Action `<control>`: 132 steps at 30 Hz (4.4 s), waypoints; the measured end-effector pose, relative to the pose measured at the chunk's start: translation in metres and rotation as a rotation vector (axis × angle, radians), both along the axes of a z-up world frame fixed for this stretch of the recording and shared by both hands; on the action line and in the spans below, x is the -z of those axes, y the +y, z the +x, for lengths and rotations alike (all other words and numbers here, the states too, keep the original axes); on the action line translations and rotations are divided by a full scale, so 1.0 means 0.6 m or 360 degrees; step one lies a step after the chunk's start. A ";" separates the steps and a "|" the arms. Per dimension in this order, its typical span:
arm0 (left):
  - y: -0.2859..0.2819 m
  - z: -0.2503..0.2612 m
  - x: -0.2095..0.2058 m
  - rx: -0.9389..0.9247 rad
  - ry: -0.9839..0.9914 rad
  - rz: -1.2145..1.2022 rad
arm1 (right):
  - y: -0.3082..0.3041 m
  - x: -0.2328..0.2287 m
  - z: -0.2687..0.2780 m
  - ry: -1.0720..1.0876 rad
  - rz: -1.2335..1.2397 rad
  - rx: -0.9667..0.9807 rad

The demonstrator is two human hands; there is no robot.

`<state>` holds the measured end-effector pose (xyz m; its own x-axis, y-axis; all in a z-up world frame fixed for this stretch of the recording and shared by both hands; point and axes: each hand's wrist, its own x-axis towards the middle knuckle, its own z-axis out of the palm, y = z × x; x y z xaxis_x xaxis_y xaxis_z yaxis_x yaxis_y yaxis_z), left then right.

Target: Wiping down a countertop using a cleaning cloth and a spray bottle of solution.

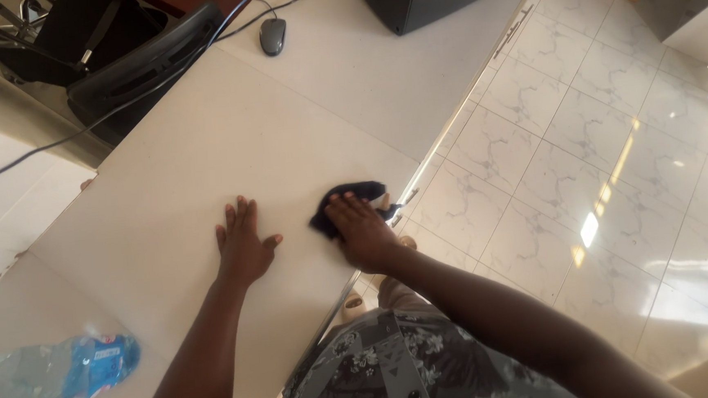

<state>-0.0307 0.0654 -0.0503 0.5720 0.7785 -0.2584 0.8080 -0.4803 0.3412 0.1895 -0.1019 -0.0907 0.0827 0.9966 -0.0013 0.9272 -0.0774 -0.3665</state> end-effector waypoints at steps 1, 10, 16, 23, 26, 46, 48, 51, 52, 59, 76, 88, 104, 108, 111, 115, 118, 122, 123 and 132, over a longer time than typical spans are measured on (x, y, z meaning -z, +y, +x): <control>0.005 0.010 -0.013 -0.0004 -0.0001 -0.0001 | 0.009 -0.057 0.012 -0.0001 -0.0001 -0.0004; 0.014 0.038 -0.078 -0.0100 0.0202 -0.0151 | 0.030 -0.094 0.131 -0.0042 -0.0262 0.0806; 0.026 0.060 -0.093 -0.0093 0.0266 -0.0101 | 0.042 -0.042 0.060 -0.0470 -0.0433 0.0312; 0.022 0.073 -0.106 -0.0087 0.0394 -0.0106 | 0.089 -0.101 0.115 -0.0123 -0.0303 0.0378; 0.021 0.069 -0.094 -0.0103 0.0331 -0.0090 | 0.072 -0.092 0.143 -0.0146 -0.0306 0.0694; 0.107 0.034 -0.046 -0.0185 0.0029 0.0005 | 0.010 -0.107 0.091 -0.0231 -0.0524 0.0966; 0.106 0.045 -0.112 -0.0227 0.0288 -0.0151 | -0.003 -0.029 0.083 -0.0364 -0.0105 0.0338; 0.135 0.050 -0.098 -0.0204 0.0393 -0.0302 | 0.018 -0.075 0.081 -0.0144 -0.0149 0.0196; 0.137 0.059 -0.106 -0.0209 0.0392 -0.0301 | 0.032 -0.101 0.095 -0.0145 -0.0147 0.0191; 0.137 0.066 -0.113 -0.0238 0.0461 -0.0290 | 0.084 -0.122 0.154 -0.0143 -0.0362 0.0770; 0.138 0.079 -0.134 -0.0273 0.0549 -0.0280 | 0.119 -0.141 0.161 -0.0152 -0.0399 0.0730; 0.149 0.098 -0.126 -0.0231 0.0647 -0.0265 | 0.132 -0.129 0.080 -0.0431 -0.0409 0.0297; 0.166 0.101 -0.094 -0.0307 0.0582 -0.0393 | 0.133 -0.100 0.134 -0.0248 -0.0123 0.0467; 0.216 0.099 -0.096 -0.0434 0.0488 -0.0236 | 0.159 -0.120 0.131 -0.0320 -0.0255 0.0395; 0.250 0.090 -0.125 -0.0577 0.0507 -0.0226 | 0.190 -0.108 0.143 -0.0320 -0.0229 0.0265; 0.288 0.084 -0.128 -0.0651 0.0454 -0.0465 | 0.247 -0.120 0.152 -0.0339 -0.0296 0.0137; 0.315 0.102 -0.117 -0.0612 0.0514 -0.0498 | 0.294 -0.126 0.156 -0.0324 -0.0315 0.0080; 0.328 0.121 -0.125 -0.0601 0.0700 -0.0742 | 0.354 -0.133 0.150 -0.0271 -0.0287 -0.0002; 0.333 0.122 -0.127 -0.0588 0.0704 -0.0778 | 0.373 -0.135 0.148 -0.0230 -0.0275 -0.0017; 0.342 0.131 -0.135 -0.0635 0.0716 -0.0815 | 0.557 -0.105 0.126 -0.0198 -0.0192 -0.0211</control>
<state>0.0480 0.2706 0.0309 0.0299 0.6244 -0.7805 0.9991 0.0035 0.0411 0.2651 0.2322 -0.0280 -0.0419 0.9920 -0.1191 0.9697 0.0117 -0.2440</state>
